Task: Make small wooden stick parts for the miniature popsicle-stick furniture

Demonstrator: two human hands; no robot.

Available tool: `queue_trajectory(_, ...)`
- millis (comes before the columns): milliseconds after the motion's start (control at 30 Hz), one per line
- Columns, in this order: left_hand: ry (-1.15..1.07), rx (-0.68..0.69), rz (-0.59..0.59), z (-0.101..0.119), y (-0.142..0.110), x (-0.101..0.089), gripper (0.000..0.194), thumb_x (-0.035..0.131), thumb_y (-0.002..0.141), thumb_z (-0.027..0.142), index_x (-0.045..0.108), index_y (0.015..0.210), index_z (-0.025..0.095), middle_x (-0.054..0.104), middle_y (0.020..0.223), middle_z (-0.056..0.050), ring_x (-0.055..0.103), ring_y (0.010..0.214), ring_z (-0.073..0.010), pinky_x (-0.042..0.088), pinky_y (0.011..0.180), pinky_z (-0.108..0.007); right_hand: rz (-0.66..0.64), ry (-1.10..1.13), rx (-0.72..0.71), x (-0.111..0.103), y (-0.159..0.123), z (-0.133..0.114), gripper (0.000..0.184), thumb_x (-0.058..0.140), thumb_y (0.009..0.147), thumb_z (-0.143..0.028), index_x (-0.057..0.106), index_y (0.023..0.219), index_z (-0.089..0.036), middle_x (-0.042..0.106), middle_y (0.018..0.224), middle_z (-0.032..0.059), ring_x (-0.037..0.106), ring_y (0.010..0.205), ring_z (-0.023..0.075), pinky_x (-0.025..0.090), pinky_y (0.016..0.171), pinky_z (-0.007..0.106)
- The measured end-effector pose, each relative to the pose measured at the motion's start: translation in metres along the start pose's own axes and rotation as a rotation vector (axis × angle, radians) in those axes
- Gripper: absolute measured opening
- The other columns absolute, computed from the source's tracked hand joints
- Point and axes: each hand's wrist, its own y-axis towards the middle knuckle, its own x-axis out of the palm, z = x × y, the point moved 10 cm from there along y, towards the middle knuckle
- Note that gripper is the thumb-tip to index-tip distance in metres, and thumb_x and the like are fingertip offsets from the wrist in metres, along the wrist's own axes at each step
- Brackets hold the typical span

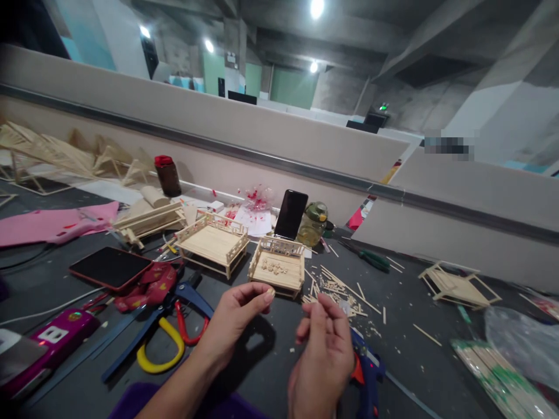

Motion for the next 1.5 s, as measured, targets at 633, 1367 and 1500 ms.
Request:
queue_trajectory(633, -0.300, -0.146, -0.056, -0.022, 0.006, -0.001, 0.032, 0.086, 0.057, 0.037, 0.073, 0.071, 0.012, 0.062, 0.066, -0.002, 0.053, 0.061, -0.0109, 0.047, 0.069, -0.028, -0.301, -1.003, -0.367, 0.035, 0.000, -0.071, 0.035, 0.049, 0.088, -0.051, 0.070, 0.102, -0.027, 0.065, 0.064, 0.0011, 0.060, 0.055, 0.0199, 0.043, 0.052, 0.030)
queue_trajectory(1367, -0.297, -0.216, -0.132, -0.029, 0.001, 0.009, 0.027, 0.079, 0.068, 0.039, 0.072, 0.075, 0.013, 0.062, 0.074, -0.004, 0.054, 0.068, -0.0122, 0.045, 0.065, -0.025, -0.633, -0.708, -0.526, 0.069, -0.007, -0.019, 0.012, 0.059, 0.084, -0.018, 0.066, 0.092, -0.024, 0.061, 0.097, 0.0045, 0.055, 0.096, 0.0219, 0.044, 0.085, 0.037)
queue_trajectory(1500, -0.252, -0.194, -0.108, -0.027, 0.003, 0.005, 0.023, 0.081, 0.066, 0.033, 0.072, 0.072, 0.013, 0.061, 0.068, -0.002, 0.053, 0.065, -0.0107, 0.043, 0.063, -0.023, -0.644, -0.742, -0.560, 0.072, -0.011, -0.021, 0.014, 0.058, 0.084, -0.015, 0.064, 0.092, -0.024, 0.062, 0.095, 0.0043, 0.054, 0.094, 0.0223, 0.044, 0.084, 0.038)
